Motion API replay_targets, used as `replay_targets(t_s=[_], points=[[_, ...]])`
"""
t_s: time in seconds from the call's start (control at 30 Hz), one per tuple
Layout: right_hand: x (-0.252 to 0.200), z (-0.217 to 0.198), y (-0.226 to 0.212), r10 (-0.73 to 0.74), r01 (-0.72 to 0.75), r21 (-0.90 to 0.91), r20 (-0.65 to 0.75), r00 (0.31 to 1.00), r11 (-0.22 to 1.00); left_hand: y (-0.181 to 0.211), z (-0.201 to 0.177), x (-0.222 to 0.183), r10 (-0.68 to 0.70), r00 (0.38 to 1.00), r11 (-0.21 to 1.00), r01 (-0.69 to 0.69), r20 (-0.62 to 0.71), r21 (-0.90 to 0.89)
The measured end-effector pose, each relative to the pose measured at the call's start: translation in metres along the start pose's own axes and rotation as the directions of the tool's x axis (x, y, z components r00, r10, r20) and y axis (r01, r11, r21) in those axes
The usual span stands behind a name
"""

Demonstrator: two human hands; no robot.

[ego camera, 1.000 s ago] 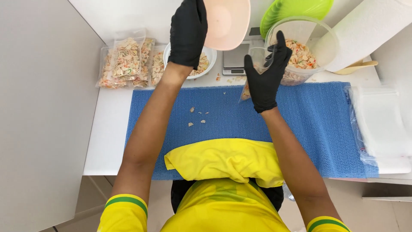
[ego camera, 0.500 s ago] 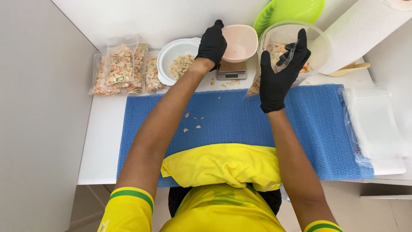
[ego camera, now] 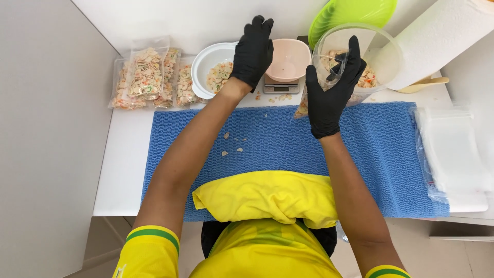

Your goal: Portioning a food mixture into plastic bags using a digital scale for weight accuracy.

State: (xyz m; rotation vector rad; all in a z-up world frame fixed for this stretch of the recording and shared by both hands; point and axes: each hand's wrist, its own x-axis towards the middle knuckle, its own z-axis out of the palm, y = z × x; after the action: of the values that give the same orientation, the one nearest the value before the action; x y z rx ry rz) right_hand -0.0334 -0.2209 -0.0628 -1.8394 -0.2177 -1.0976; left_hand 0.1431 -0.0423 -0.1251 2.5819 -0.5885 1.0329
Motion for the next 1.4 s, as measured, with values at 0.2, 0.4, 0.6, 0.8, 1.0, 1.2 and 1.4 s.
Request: replay_targets(t_s=[0.2,0.4,0.6,0.8,1.0,1.2,1.4], points=[[0.009,-0.006,-0.003,-0.068,0.073,0.049,-0.090,0.994,0.996,0.049,-0.108,-0.076,0.167,0.986,0.980,-0.164,-0.022,0.109],[0.005,-0.009,0.002,-0.056,0.059,0.019,-0.110,0.992,0.998,0.043,-0.063,-0.118,0.283,0.942,0.887,-0.329,0.182,0.324],[0.006,-0.007,-0.003,-0.043,0.048,0.047,-0.104,0.994,0.998,0.053,-0.043,-0.122,0.186,0.972,0.924,-0.222,0.143,0.310],[0.009,-0.009,-0.001,-0.070,0.073,0.018,-0.113,0.991,0.997,0.046,-0.028,-0.128,0.132,0.962,0.980,-0.163,0.241,0.113],[0.007,-0.007,-0.001,-0.097,0.098,0.004,-0.091,0.991,0.995,0.039,-0.021,-0.126,0.127,0.958,0.985,-0.152,0.259,0.080],[-0.001,-0.003,-0.001,-0.062,0.063,0.039,-0.011,0.998,0.997,0.046,-0.048,-0.122,0.046,0.965,0.971,0.017,0.260,-0.237],[-0.017,0.012,-0.032,-0.062,0.032,0.168,0.176,0.982,0.985,0.077,-0.167,-0.102,0.014,0.968,0.509,0.209,0.251,-0.835]])
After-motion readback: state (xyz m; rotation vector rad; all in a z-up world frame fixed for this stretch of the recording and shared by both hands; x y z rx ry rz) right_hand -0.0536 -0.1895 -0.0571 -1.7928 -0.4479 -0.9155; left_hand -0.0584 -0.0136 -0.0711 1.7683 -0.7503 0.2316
